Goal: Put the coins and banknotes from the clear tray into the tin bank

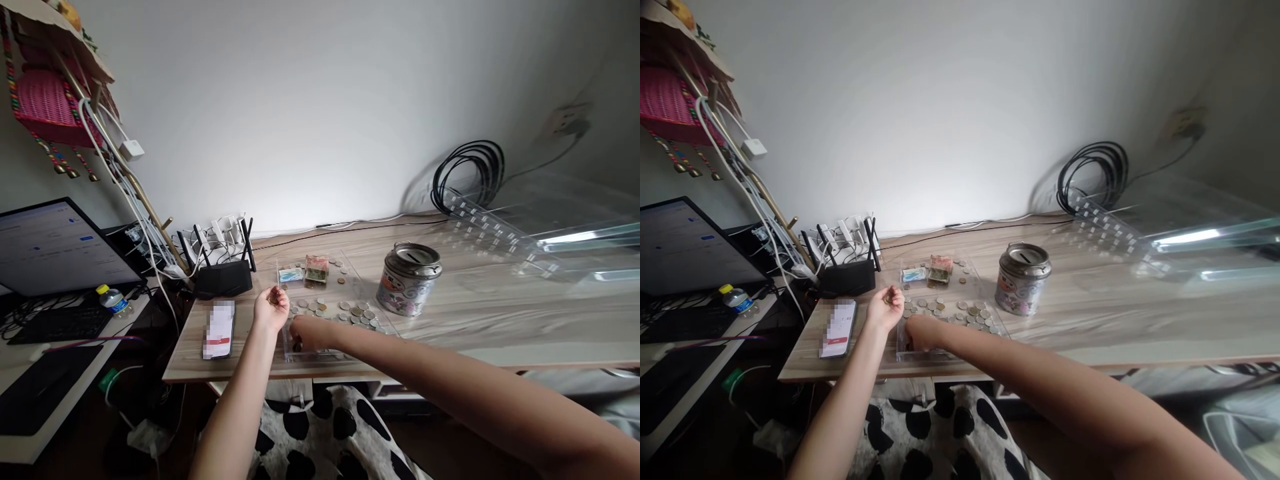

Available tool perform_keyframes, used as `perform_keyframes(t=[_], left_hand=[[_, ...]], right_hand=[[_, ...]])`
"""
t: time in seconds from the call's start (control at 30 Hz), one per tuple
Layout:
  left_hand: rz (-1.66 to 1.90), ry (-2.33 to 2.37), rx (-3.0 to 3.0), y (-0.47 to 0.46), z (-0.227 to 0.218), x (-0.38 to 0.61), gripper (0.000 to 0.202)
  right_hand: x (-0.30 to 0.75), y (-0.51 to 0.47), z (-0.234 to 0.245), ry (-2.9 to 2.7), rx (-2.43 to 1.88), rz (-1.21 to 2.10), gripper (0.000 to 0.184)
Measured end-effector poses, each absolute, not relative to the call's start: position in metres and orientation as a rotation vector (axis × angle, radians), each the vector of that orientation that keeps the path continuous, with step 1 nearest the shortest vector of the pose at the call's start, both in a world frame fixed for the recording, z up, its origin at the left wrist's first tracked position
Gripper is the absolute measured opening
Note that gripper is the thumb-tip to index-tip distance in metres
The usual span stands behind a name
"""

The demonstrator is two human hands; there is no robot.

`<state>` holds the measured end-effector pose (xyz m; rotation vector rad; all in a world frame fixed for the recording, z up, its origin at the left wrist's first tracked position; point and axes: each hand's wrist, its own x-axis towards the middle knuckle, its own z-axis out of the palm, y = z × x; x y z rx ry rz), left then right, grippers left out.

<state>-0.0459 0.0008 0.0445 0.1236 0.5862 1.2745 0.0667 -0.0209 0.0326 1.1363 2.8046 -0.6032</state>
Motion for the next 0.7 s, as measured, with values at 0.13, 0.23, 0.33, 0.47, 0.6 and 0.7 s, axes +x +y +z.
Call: perform_keyframes(t=[0.13,0.23,0.33,0.47,0.6,0.7], left_hand=[[1.271,0.589,0.115,-0.003,0.043,-0.042,0.023],[1.309,0.616,0.068,-0.002,0.04,-0.041,0.02],[1.327,0.658,0.061,-0.002,0.037,-0.038,0.017],[1.27,0.684,0.085,-0.007,0.036,-0.023,0.019],[1.196,0.654,0.073,-0.016,0.037,0.001,0.019],[1.225,0.646,0.043,-0.02,0.034,0.01,0.018]], right_hand=[[0.064,-0.023,0.035,2.754,1.094,-0.441,0.011],[0.068,-0.021,0.033,2.772,1.092,-0.575,0.009],[0.085,-0.012,0.037,2.771,1.242,-0.868,0.007],[0.112,0.004,0.058,2.875,1.544,-1.213,0.019],[0.117,0.007,0.077,3.032,1.68,-1.103,0.023],[0.12,-0.002,0.086,3.068,1.787,-0.821,0.022]])
